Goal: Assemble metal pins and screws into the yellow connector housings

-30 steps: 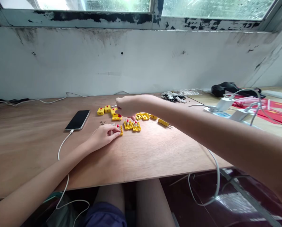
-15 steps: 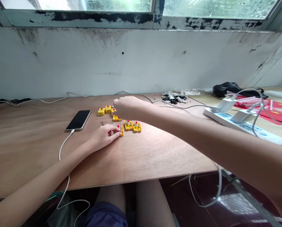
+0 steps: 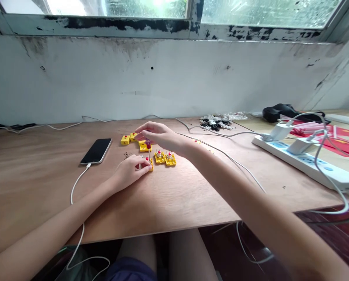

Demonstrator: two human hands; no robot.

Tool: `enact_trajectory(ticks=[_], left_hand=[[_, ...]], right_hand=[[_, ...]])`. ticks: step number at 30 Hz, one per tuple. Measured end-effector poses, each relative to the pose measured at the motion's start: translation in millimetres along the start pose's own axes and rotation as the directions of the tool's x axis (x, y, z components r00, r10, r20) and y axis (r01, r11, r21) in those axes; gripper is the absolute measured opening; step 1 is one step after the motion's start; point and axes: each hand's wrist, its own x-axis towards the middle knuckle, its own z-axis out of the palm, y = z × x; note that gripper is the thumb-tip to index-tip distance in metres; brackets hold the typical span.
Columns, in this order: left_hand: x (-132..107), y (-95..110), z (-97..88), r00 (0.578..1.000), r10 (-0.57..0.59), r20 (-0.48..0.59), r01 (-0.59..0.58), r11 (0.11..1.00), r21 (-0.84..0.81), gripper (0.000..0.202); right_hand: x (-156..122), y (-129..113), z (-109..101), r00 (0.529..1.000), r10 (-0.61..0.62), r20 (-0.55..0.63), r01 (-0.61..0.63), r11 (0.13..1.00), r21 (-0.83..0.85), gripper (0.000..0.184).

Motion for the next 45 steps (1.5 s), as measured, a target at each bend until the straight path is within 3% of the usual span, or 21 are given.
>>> enact_trajectory(ticks=[4,9,12,15,17,19,22,24,27,31,35,39,42,45], left_hand=[[0,-1,1.3,0.999,-0.032,0.004,0.032,0.999,-0.020,0.018],[-1,0,0.4,1.000,-0.021,0.005,0.021,1.000,-0.013,0.018],[-1,1,-0.2,1.000,-0.026,0.008,0.026,1.000,-0.016,0.018],[-1,1,-0.4,1.000,-0.018,0.004,0.018,1.000,-0.019,0.017],[-1,1,-0.1,1.000,-0.015,0.001,0.015,1.000,-0.021,0.017],[-1,1,0.2,1.000,-0.023,-0.002,0.023,1.000,-0.017,0.018],[-1,1,0.3,0.999,-0.041,-0.003,0.041,0.999,0.005,0.018],[0,2,-0.4,0.999,-0.043,0.013,0.043,0.999,0.019,0.020],[1,4,-1.7,0.997,-0.064,0.040,0.064,0.998,0.020,0.020],[0,5,-1.2,0.995,-0.092,0.028,0.092,0.996,0.001,0.015],[0,4,0.2,0.996,-0.076,0.044,0.078,0.997,-0.027,0.017],[-1,3,-0.4,0.996,-0.072,0.047,0.074,0.997,-0.034,0.017],[-1,4,-1.3,0.997,-0.063,0.036,0.064,0.998,-0.011,0.017],[-1,4,-2.4,0.999,-0.034,0.030,0.034,0.999,0.001,0.018]], right_hand=[[0,25,15,0.941,-0.164,-0.297,0.153,0.987,-0.057,0.017],[-1,24,33,0.855,-0.295,-0.426,0.148,0.927,-0.345,0.016],[-4,26,40,0.774,-0.362,-0.519,0.110,0.884,-0.454,0.017],[-3,30,46,0.704,-0.473,-0.530,0.133,0.821,-0.556,0.016],[0,29,47,0.715,-0.495,-0.494,0.160,0.804,-0.573,0.016],[4,26,45,0.790,-0.422,-0.444,0.167,0.846,-0.507,0.019],[8,21,36,0.926,-0.241,-0.290,0.172,0.955,-0.243,0.026],[8,21,30,0.963,-0.202,-0.178,0.196,0.979,-0.054,0.030],[5,26,26,0.944,-0.234,-0.233,0.233,0.972,-0.032,0.029],[1,29,31,0.854,-0.272,-0.444,0.128,0.936,-0.327,0.022],[-1,31,35,0.779,-0.347,-0.523,-0.005,0.830,-0.558,0.021],[-3,33,39,0.711,-0.479,-0.515,-0.049,0.696,-0.716,0.022],[-6,30,42,0.718,-0.491,-0.494,-0.004,0.705,-0.709,0.021],[-13,21,43,0.807,-0.381,-0.450,0.097,0.839,-0.536,0.020]])
